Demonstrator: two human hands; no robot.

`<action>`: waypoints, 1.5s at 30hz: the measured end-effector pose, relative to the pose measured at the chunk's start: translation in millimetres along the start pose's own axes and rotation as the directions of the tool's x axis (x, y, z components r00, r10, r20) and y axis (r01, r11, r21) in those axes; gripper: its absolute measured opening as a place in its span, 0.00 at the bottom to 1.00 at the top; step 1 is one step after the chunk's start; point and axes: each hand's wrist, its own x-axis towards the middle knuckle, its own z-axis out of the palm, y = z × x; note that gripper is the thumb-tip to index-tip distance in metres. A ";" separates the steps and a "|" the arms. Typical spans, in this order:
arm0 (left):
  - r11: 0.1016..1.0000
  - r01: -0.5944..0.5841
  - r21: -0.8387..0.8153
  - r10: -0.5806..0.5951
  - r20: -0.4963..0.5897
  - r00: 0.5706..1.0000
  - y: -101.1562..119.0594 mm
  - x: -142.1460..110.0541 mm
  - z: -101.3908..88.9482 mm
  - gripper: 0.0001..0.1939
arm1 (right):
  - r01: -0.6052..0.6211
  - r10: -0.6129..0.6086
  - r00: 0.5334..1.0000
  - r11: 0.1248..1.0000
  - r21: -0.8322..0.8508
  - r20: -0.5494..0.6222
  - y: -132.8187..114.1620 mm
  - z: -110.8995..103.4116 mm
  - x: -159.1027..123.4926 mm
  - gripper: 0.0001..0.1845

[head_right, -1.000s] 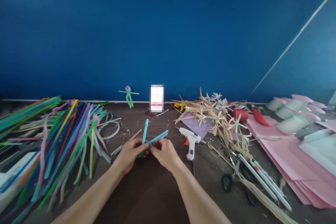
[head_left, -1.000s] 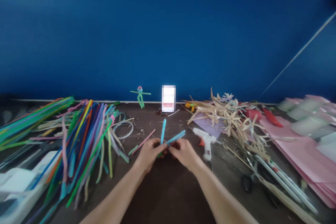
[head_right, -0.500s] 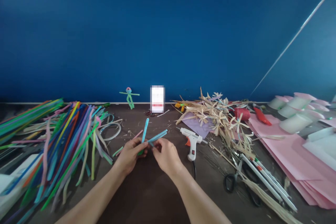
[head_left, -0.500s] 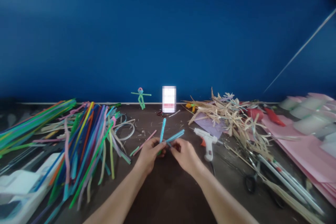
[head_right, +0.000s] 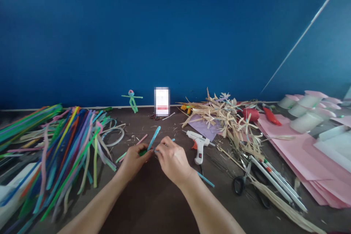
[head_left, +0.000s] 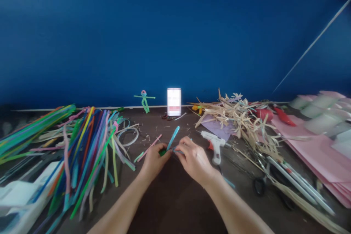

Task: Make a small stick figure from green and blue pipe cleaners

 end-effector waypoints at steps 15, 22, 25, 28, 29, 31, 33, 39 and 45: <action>0.971 0.140 -0.194 -0.021 0.515 0.857 5.3 -5.2 -12.1 0.07 | -0.434 0.126 0.882 0.593 0.678 0.455 25.7 -13.9 5.9 0.08; 0.848 0.223 -0.481 -0.038 0.365 0.930 0.9 -3.3 -3.7 0.09 | -0.513 0.184 0.850 0.502 0.697 0.494 29.5 1.0 6.0 0.11; 0.823 0.219 -0.525 -0.089 0.262 0.961 -0.4 -0.5 -0.5 0.10 | -0.407 0.197 0.905 0.662 0.630 0.378 26.2 6.2 5.7 0.12; 0.826 0.199 -0.528 -0.107 0.201 0.974 -2.4 1.5 1.1 0.11 | -0.257 0.140 0.953 0.845 0.470 0.269 21.3 7.9 4.8 0.13; 0.833 0.193 -0.518 -0.107 0.192 0.976 -3.3 2.0 1.3 0.11 | -0.215 0.121 0.960 0.896 0.388 0.253 19.8 7.8 4.3 0.14; 0.858 0.177 -0.483 -0.106 0.171 0.980 -5.1 2.6 1.5 0.11 | -0.161 0.107 0.963 0.964 0.210 0.247 17.1 6.9 3.0 0.13; 0.896 0.153 -0.417 -0.104 0.138 0.985 -6.6 2.7 1.7 0.12 | -0.121 0.104 0.960 0.991 0.049 0.260 15.1 6.0 1.6 0.13; 0.988 0.081 -0.130 -0.082 -0.001 0.997 -7.1 3.2 0.6 0.11 | -0.011 0.049 0.971 0.986 -0.164 0.232 11.2 6.8 -1.0 0.11; 0.995 0.069 -0.071 -0.065 0.048 0.997 -6.0 4.3 -3.1 0.10 | 0.034 -0.034 0.996 0.999 0.007 0.085 9.7 1.8 0.2 0.08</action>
